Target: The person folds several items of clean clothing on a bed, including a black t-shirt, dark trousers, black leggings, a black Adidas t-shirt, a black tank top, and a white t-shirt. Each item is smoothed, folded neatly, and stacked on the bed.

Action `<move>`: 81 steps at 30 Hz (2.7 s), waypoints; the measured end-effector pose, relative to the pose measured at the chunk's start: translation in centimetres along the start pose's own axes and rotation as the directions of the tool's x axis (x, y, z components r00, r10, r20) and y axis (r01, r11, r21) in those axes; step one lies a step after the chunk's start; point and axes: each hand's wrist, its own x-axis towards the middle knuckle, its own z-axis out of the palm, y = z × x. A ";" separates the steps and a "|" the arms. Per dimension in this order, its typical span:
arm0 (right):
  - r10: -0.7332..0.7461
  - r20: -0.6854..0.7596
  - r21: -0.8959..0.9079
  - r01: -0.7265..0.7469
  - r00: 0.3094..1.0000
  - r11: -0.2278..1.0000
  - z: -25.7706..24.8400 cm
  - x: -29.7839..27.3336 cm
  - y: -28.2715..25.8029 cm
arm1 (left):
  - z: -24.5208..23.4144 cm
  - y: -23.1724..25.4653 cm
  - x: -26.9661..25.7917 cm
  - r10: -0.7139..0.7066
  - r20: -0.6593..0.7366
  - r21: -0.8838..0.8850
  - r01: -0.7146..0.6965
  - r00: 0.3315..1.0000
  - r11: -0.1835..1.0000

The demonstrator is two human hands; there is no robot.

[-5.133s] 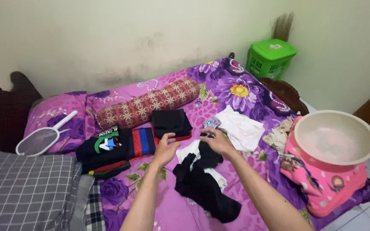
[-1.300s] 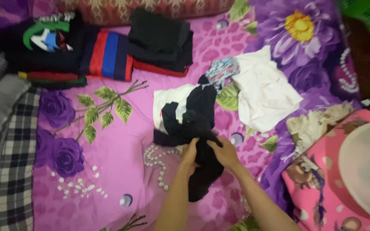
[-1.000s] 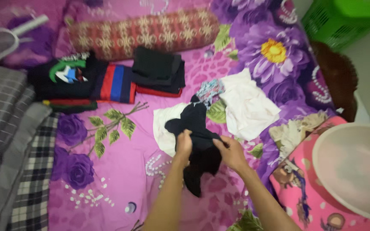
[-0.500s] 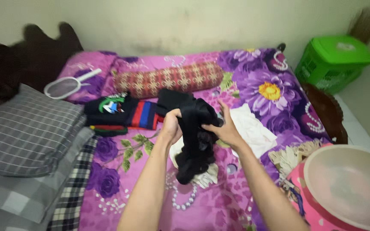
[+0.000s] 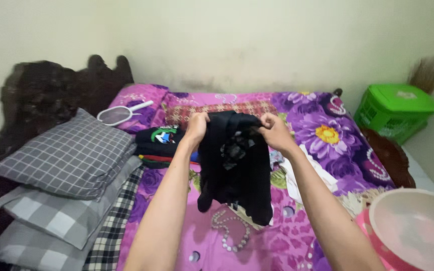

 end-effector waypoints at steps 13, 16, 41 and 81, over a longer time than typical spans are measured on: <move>0.057 -0.133 0.043 -0.052 0.989 0.998 3.9 0.7 -13.6 | -13.1 6.7 -4.8 -0.163 -0.372 0.155 0.234 0.914 0.960; 0.061 -0.049 0.094 -0.056 0.997 0.994 5.4 1.3 -17.1 | -13.5 12.0 -9.5 -0.181 -0.310 0.508 0.324 0.933 0.798; 0.625 0.390 -0.286 -0.556 0.676 0.780 12.7 -9.8 -5.1 | -10.6 9.3 -11.8 0.058 -0.266 -0.280 -0.134 0.962 0.951; -0.074 0.060 -0.413 0.092 0.995 0.906 11.6 -5.7 -15.1 | -25.3 6.9 -18.1 0.212 0.033 0.668 -0.179 0.977 0.722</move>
